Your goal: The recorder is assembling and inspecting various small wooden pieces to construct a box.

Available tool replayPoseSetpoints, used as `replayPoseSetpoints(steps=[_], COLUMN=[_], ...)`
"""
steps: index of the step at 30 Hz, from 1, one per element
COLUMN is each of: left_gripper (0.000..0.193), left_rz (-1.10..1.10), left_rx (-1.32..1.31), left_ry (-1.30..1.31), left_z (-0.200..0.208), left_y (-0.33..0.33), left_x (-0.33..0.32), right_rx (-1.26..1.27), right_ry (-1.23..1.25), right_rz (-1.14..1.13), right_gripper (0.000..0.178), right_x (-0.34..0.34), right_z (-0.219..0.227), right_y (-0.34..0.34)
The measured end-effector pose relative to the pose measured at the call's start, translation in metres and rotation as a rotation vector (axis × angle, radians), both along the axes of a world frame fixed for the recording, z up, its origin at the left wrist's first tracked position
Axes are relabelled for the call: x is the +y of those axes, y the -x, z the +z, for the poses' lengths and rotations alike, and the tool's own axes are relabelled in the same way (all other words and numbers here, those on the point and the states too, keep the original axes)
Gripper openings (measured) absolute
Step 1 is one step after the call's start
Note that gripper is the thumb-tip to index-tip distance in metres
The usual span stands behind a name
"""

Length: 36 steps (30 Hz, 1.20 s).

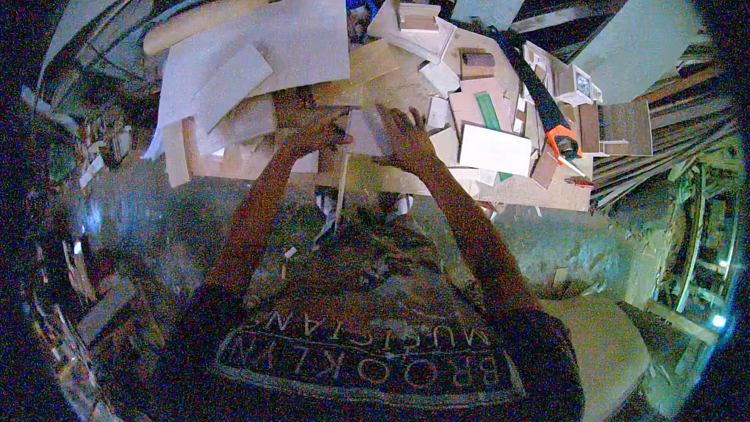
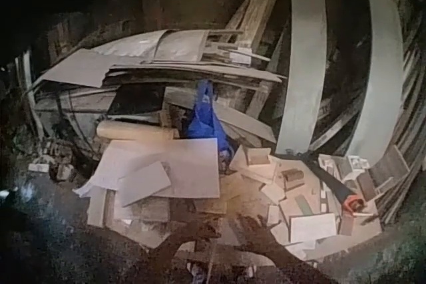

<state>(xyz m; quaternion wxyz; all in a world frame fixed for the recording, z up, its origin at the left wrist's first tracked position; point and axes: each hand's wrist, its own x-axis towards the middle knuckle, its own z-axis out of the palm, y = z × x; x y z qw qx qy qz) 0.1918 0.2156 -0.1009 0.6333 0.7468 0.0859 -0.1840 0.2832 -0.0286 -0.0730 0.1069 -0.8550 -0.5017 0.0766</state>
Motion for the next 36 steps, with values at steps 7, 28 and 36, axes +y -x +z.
replayPoseSetpoints(steps=[7,28,36], left_gripper=[0.082,0.061,0.05], left_rz=[0.06,0.458,0.931], left_rx=[0.0,0.151,0.02], left_ry=[0.018,0.245,0.358], left_z=[-0.012,0.005,-0.032], left_y=[0.009,0.053,0.135], left_x=[-0.009,-0.017,-0.016], right_rx=[-0.09,0.137,0.527], right_ry=[-0.007,-0.108,-0.964], right_rz=[0.027,-0.082,-0.828], right_gripper=[0.127,0.11,0.054], right_x=[-0.005,-0.011,-0.132], right_z=[0.004,0.015,-0.008], right_y=[0.007,0.0,-0.004])
